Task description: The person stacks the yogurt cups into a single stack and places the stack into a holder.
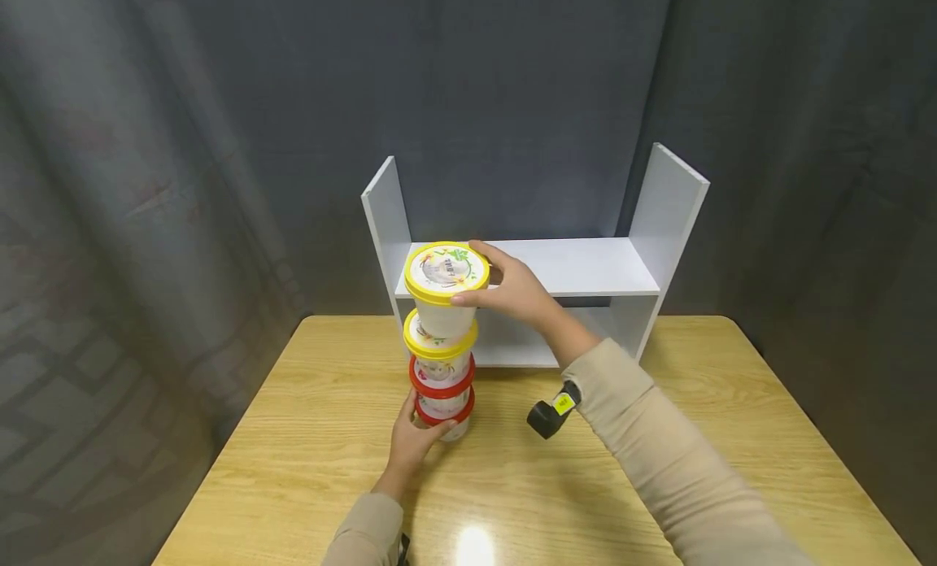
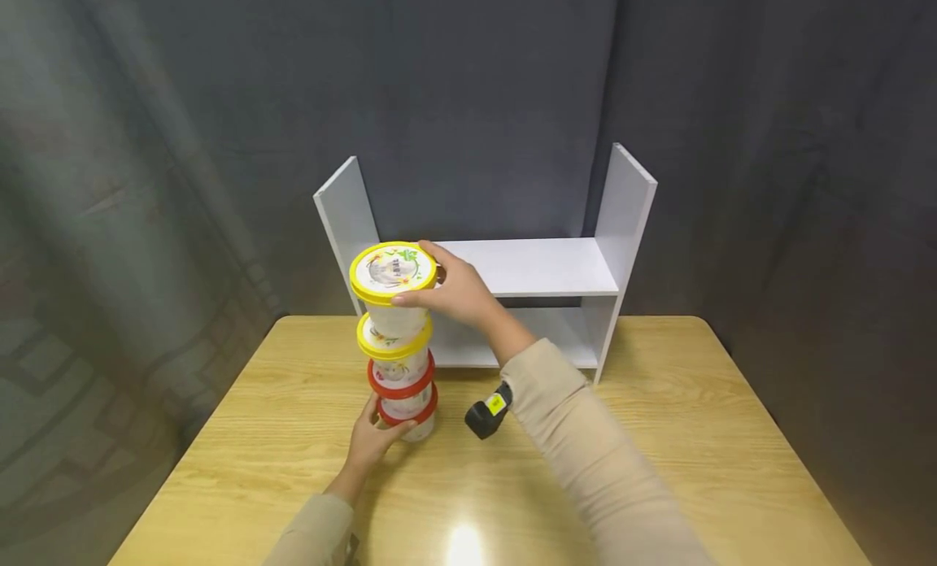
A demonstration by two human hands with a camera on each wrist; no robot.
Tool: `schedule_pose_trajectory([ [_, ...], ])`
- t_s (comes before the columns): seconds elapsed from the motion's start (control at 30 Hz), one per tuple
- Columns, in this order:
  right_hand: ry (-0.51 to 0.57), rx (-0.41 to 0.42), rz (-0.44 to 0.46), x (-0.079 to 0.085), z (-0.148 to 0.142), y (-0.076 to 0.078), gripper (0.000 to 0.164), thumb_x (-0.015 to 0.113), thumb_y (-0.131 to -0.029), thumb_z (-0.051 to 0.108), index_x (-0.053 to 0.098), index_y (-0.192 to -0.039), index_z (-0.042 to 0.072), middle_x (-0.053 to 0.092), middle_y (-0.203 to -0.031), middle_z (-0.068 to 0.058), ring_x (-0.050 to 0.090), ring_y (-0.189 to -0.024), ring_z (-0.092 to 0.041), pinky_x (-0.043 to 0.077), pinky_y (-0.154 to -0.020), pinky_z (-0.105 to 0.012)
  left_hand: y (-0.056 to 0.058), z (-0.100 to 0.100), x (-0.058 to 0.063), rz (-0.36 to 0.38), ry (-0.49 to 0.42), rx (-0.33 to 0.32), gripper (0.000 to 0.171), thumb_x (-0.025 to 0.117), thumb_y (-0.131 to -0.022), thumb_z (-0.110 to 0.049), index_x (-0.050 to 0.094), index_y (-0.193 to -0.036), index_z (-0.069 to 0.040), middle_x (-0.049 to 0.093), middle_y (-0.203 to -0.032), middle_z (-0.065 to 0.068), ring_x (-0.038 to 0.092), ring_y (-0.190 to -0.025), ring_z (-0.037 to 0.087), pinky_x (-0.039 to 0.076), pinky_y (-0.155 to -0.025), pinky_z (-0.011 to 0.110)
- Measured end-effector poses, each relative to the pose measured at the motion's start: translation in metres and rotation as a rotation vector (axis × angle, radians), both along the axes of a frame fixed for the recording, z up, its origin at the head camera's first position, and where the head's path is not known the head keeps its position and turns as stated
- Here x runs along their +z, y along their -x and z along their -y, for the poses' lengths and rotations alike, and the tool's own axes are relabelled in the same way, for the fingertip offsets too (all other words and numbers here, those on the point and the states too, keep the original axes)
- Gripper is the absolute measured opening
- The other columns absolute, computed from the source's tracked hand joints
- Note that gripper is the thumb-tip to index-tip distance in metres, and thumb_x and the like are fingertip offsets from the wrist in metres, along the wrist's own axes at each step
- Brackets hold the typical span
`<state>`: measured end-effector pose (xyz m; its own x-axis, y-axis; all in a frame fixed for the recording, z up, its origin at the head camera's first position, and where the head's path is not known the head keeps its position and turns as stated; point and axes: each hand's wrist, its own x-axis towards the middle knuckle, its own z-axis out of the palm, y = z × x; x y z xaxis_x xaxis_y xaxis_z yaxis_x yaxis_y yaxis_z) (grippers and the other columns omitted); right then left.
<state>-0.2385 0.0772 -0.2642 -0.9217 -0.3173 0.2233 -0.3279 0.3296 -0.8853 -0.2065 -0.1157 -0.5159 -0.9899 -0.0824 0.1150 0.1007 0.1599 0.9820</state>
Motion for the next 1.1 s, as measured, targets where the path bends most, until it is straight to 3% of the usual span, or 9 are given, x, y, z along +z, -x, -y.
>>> schedule_pose_trajectory([
  [0.07,-0.011,0.004,0.006,-0.001,0.002,0.0,0.088,0.075,-0.064,0.033,0.028,-0.135,0.013,0.034,-0.133,0.001,0.042,-0.112,-0.017,0.038,-0.089,-0.038,-0.001,-0.001,0.0,-0.002,0.005,0.0,0.09,0.08,-0.058,-0.019,0.032,-0.134,-0.013,0.038,-0.13,0.013,0.031,-0.118,0.03,0.025,-0.097,0.047],
  [0.3,-0.034,0.022,0.055,0.023,0.013,-0.03,0.08,0.07,-0.071,0.018,0.025,-0.135,0.005,0.032,-0.135,-0.008,0.038,-0.116,-0.024,0.035,-0.092,-0.04,-0.002,-0.001,0.001,-0.001,0.012,-0.007,0.09,0.08,-0.059,-0.019,0.031,-0.134,-0.013,0.038,-0.129,0.014,0.033,-0.116,0.031,0.029,-0.094,0.046],
  [0.5,-0.024,0.039,0.074,0.01,0.014,-0.015,0.084,0.072,-0.068,0.023,0.024,-0.136,0.011,0.032,-0.135,-0.005,0.037,-0.117,-0.023,0.035,-0.092,-0.04,-0.004,0.0,0.001,-0.067,0.037,-0.008,0.089,0.079,-0.06,-0.023,0.031,-0.134,-0.013,0.039,-0.127,0.018,0.037,-0.112,0.035,0.033,-0.089,0.05],
  [0.67,-0.028,0.028,0.071,-0.004,0.014,-0.001,0.09,0.075,-0.064,0.033,0.023,-0.137,0.018,0.028,-0.137,0.002,0.036,-0.117,-0.02,0.034,-0.092,-0.04,-0.005,0.001,-0.001,-0.131,0.076,-0.022,0.088,0.077,-0.063,-0.027,0.029,-0.135,-0.015,0.038,-0.127,0.021,0.036,-0.111,0.039,0.029,-0.088,0.056],
  [0.93,-0.019,0.015,0.049,-0.005,0.013,-0.002,0.091,0.073,-0.065,0.035,0.022,-0.137,0.017,0.028,-0.137,0.001,0.034,-0.118,-0.02,0.033,-0.092,-0.041,0.001,0.003,-0.001,-0.045,0.075,-0.028,0.088,0.079,-0.06,-0.025,0.032,-0.134,-0.016,0.039,-0.129,0.013,0.031,-0.118,0.032,0.021,-0.096,0.052],
  [1.1,-0.005,0.004,0.02,-0.008,0.006,-0.003,0.088,0.072,-0.067,0.035,0.022,-0.137,0.016,0.031,-0.135,-0.002,0.036,-0.117,-0.019,0.032,-0.094,-0.039,0.002,0.002,-0.003,-0.078,0.09,-0.03,0.088,0.078,-0.06,-0.025,0.032,-0.134,-0.016,0.04,-0.128,0.015,0.033,-0.116,0.035,0.023,-0.094,0.055],
])
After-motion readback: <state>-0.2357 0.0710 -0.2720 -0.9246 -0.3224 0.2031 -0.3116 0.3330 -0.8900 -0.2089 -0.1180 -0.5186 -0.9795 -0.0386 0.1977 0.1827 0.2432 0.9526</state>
